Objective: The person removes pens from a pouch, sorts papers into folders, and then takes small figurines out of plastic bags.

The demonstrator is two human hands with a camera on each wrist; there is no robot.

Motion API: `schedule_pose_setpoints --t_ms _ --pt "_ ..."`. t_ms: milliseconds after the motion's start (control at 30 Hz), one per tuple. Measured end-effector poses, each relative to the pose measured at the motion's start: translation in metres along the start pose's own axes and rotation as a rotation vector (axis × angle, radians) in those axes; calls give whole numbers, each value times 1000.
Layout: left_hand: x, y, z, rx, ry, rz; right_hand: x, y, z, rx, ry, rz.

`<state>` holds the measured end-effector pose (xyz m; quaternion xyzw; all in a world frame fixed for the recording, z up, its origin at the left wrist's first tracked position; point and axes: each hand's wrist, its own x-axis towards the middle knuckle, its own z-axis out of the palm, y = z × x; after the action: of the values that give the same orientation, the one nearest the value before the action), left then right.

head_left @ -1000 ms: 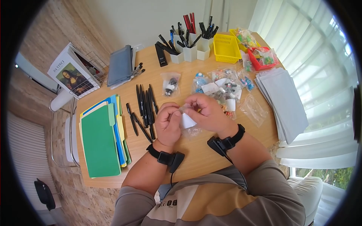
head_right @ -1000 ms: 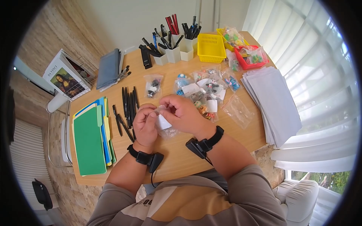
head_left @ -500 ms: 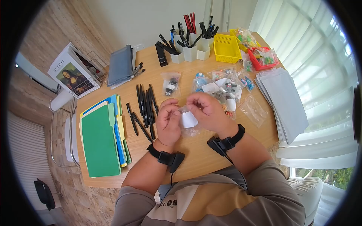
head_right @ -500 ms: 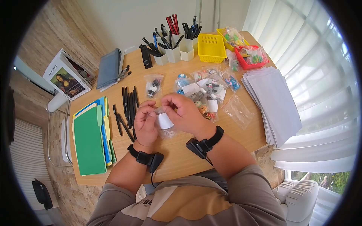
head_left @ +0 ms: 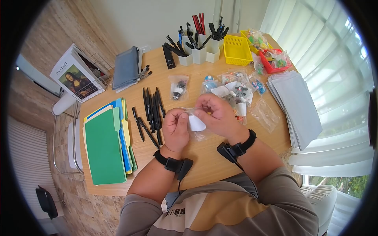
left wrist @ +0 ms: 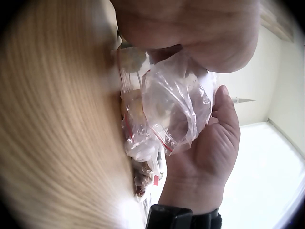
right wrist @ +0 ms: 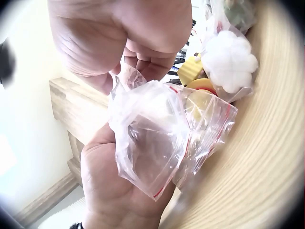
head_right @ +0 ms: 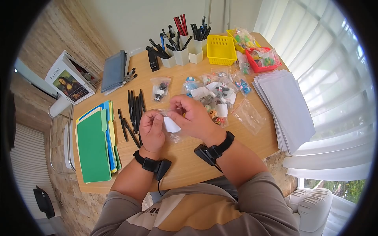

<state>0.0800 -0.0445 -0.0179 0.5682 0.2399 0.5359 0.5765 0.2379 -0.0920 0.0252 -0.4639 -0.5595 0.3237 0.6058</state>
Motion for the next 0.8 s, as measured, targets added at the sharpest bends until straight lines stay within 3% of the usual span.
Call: schedule_pose_setpoints --t_ms 267,333,467,567,633,800 --pt "1 3 8 -28 86 38 0 4 0 -159 31 -67" --pt "2 14 8 -105 30 -84 0 6 -1 -58 25 -66" --pt "2 6 6 -94 43 -104 -2 9 -1 72 -27 -9" --pt "4 -1 0 -85 79 -27 -4 9 1 93 -103 -69" --pt "5 -3 -3 -151 131 -54 -3 4 0 -22 -175 67" --pt "8 -10 -5 -225 175 -26 -4 9 1 -25 -129 38"
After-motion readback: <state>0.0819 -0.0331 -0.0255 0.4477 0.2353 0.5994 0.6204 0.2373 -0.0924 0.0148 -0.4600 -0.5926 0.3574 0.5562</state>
